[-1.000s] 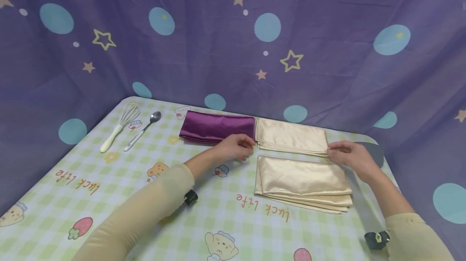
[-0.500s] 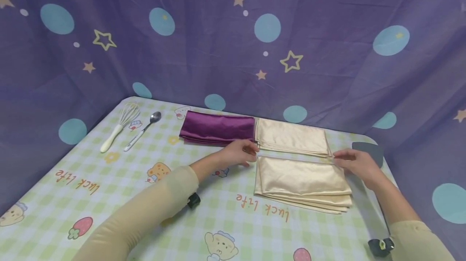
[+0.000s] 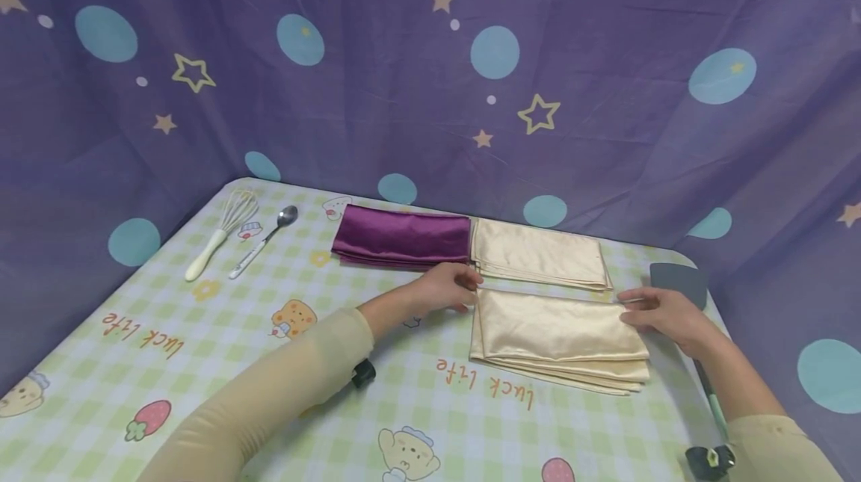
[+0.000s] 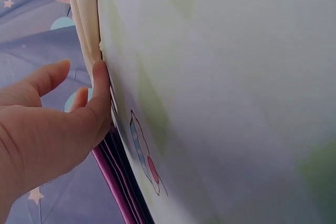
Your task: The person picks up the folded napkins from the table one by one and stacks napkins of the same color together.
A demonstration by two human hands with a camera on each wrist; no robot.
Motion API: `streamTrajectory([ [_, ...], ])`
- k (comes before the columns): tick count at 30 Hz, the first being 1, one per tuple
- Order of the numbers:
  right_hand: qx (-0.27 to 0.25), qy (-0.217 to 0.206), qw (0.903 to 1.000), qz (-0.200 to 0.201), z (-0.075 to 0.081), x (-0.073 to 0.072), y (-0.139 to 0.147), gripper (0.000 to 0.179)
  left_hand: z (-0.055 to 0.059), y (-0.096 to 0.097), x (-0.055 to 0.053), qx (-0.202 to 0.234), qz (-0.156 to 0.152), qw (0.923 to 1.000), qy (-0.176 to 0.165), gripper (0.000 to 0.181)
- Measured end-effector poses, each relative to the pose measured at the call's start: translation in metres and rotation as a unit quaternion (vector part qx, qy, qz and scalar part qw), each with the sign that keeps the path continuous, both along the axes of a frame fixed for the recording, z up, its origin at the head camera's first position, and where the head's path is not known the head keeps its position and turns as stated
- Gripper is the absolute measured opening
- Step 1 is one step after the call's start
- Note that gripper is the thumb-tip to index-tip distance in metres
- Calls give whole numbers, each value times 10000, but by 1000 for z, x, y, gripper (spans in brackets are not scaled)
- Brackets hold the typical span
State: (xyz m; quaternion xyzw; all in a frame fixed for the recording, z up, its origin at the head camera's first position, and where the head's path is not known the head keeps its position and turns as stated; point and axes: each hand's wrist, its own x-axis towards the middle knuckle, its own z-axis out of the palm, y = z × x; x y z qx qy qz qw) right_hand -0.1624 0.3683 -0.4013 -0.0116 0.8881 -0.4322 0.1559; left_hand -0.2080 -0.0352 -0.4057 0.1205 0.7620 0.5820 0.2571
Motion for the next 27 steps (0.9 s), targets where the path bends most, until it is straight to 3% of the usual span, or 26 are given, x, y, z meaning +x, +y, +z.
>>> streamTrajectory([
  [8,22,-53,9999,118,-1,3,0,55,-3,5,1,176,199,9996,-112,38],
  [20,-255,-249,9993,-96,2,4,-3,55,-8,13,2,456,740,9959,-251,36],
  [27,-320,-416,9986,-44,1,4,-3,55,-11,15,4,489,604,9958,-489,36],
])
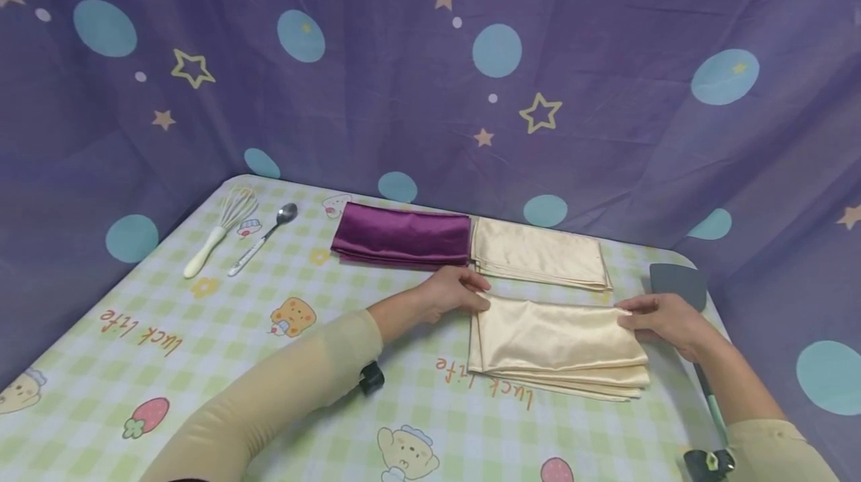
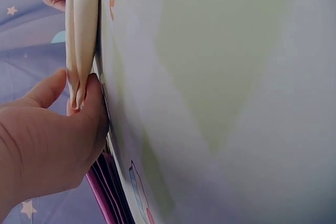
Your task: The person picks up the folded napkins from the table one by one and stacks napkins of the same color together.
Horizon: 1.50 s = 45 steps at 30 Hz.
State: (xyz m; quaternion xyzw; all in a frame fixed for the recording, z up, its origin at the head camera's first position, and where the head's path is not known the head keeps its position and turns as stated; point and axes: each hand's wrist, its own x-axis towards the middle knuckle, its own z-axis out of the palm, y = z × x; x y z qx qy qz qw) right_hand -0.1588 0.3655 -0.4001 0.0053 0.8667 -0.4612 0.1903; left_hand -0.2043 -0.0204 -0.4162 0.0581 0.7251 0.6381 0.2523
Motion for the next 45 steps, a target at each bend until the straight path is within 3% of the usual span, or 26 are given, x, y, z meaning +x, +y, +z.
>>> streamTrajectory([
  [17,-204,15,9997,141,-1,2,1,57,0,1,0,-314,310,9990,66,28],
  [29,-569,-53,9984,14,-3,-1,0,57,3,-5,-1,-333,0,9989,-333,25],
  [36,-1067,-120,9941,-124,-3,-3,1,63,8,-5,0,43,298,9982,-519,26],
  [45,-1178,-79,9928,-197,-6,-8,3,69,6,-3,-6,180,548,9979,-284,25],
])
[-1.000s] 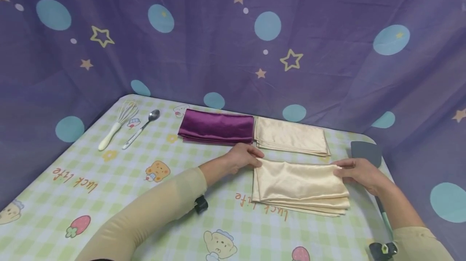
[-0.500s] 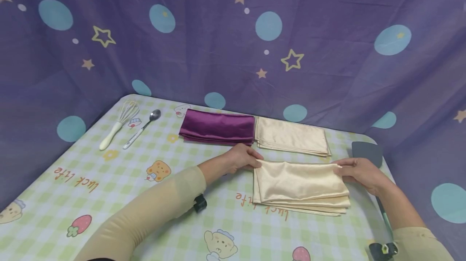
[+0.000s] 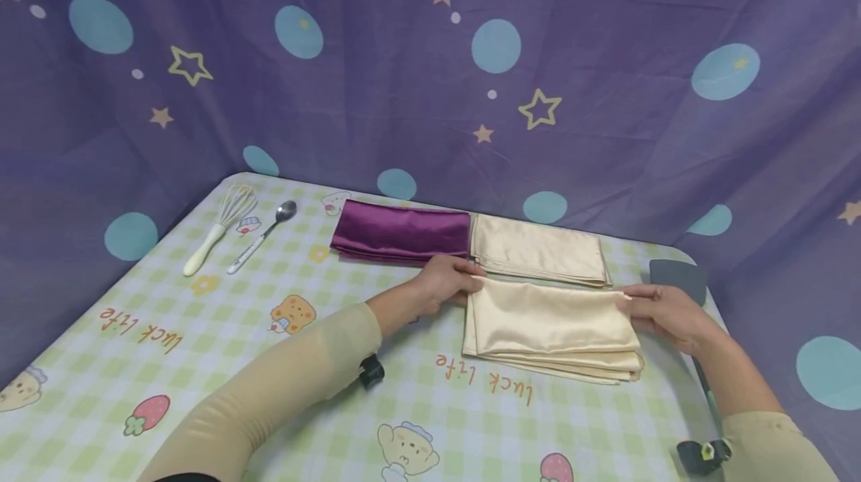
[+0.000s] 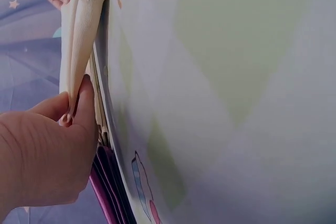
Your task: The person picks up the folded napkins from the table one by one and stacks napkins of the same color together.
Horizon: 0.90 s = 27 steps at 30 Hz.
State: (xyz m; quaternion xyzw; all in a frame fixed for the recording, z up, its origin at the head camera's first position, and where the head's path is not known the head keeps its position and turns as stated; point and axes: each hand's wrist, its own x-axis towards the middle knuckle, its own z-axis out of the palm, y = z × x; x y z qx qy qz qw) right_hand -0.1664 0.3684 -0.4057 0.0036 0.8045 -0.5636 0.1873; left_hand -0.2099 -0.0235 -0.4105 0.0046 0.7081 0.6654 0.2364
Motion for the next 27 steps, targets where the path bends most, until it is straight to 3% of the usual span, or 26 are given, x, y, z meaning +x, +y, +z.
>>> streamTrajectory([
  [12,-390,150,9991,-115,-3,-8,0,67,4,2,-11,-34,267,9992,297,24],
  [27,-206,94,9993,-293,0,-23,-4,78,11,8,-32,-273,517,9956,735,23],
])
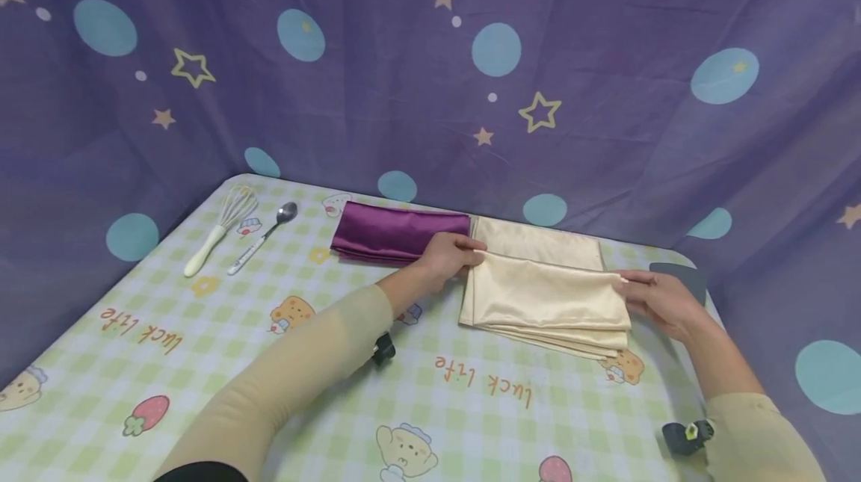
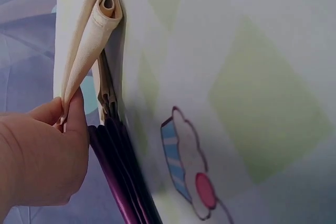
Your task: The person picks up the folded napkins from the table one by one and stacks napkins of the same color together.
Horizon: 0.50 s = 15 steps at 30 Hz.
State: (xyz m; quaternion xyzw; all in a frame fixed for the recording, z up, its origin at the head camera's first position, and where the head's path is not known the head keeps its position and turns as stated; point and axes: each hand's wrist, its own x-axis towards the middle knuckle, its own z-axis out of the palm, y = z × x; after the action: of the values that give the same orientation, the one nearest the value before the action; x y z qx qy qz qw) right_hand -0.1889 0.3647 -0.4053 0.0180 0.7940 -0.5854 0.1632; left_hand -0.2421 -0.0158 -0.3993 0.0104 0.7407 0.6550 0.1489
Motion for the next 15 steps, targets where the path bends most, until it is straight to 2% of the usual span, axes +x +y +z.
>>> streamTrajectory([
  [7,35,-28,9999,-109,-1,-11,0,78,5,3,-6,69,24,10000,-44,26],
  [15,-268,-23,9993,-252,0,-23,-1,76,8,4,-17,65,-13,10000,-24,27],
])
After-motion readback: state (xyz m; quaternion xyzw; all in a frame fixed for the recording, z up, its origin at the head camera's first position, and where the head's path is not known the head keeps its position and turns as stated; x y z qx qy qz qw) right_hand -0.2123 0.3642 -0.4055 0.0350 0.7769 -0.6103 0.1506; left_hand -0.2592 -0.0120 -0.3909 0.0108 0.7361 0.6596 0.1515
